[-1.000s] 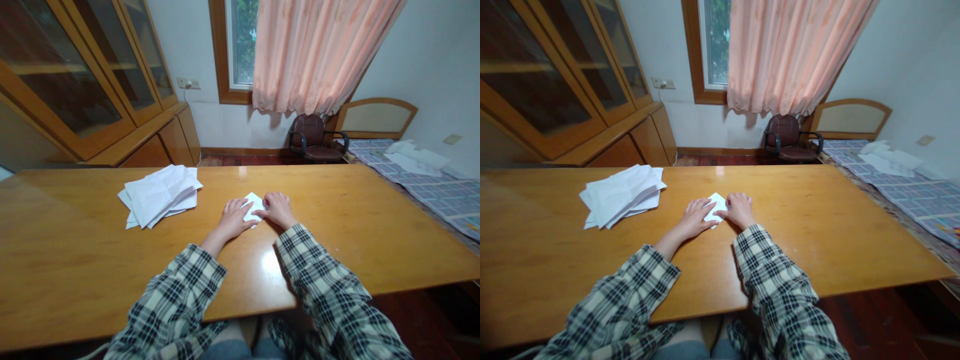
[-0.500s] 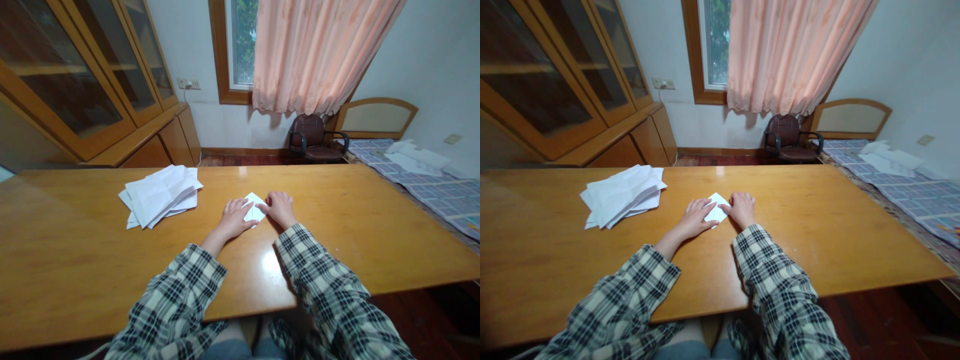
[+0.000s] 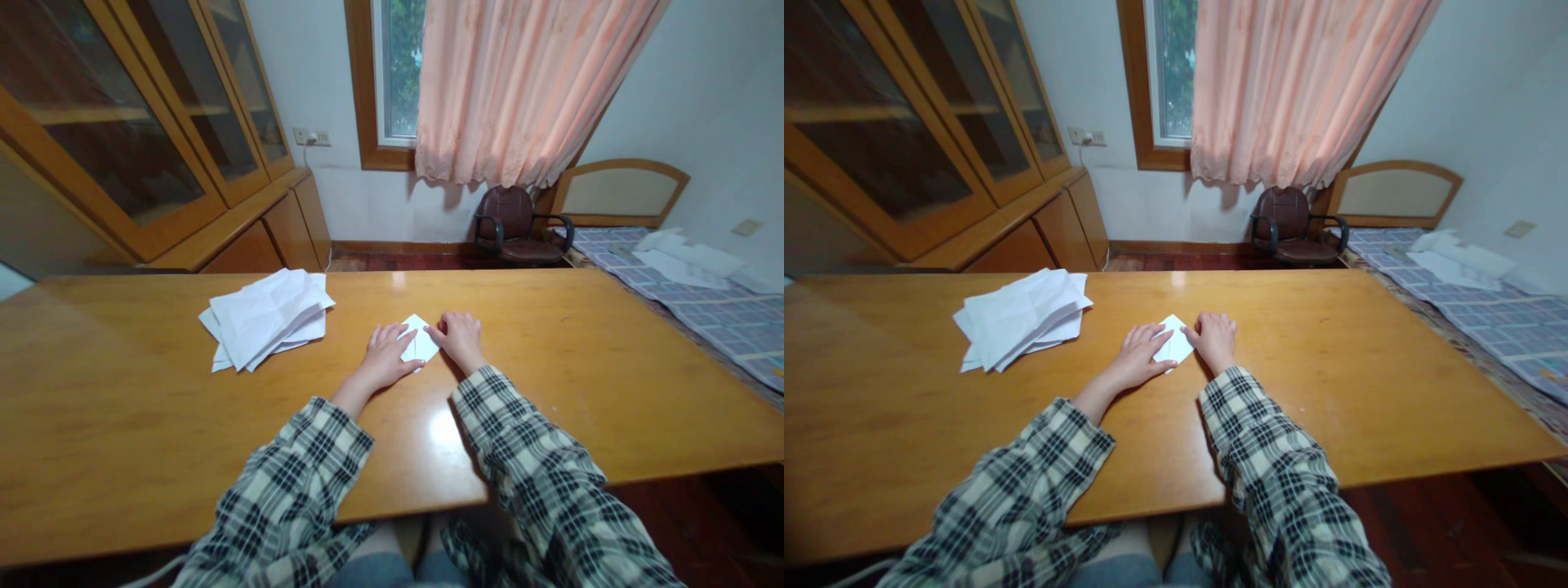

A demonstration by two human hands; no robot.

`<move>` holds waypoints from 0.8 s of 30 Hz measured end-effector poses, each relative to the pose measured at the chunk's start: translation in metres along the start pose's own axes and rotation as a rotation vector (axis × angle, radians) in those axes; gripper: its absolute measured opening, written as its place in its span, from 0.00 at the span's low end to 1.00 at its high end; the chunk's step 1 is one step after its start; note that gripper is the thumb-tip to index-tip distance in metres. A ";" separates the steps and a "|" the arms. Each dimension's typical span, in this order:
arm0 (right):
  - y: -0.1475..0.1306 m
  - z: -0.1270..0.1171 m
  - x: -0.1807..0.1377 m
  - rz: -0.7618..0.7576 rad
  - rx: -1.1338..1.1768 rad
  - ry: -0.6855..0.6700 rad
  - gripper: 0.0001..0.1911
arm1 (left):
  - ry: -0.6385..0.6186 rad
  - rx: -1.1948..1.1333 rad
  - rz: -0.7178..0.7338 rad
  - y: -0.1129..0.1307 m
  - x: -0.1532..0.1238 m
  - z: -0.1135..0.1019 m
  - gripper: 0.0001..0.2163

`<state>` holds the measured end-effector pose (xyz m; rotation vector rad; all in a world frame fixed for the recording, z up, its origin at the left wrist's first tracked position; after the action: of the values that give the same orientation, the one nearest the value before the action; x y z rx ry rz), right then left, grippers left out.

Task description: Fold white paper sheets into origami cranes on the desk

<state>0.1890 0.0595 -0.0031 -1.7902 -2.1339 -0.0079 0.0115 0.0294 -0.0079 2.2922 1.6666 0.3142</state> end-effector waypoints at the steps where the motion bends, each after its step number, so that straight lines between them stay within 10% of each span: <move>1: 0.000 0.000 0.000 0.000 0.000 0.003 0.22 | 0.001 -0.001 0.000 0.000 0.000 0.000 0.31; 24: -0.002 -0.004 -0.001 -0.129 0.314 0.094 0.08 | 0.062 -0.018 0.002 -0.002 0.000 0.004 0.32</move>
<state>0.1884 0.0572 0.0006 -1.4445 -2.0491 0.1964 0.0114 0.0299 -0.0121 2.2935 1.6838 0.4026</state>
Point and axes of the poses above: each hand's wrist, its own x-axis towards the middle knuckle, its own z-axis out of the palm, y = z × x, the point moved 3 cm from there along x, towards the middle knuckle, and after that the axes turned 9 degrees about -z, right-handed, at the moved point
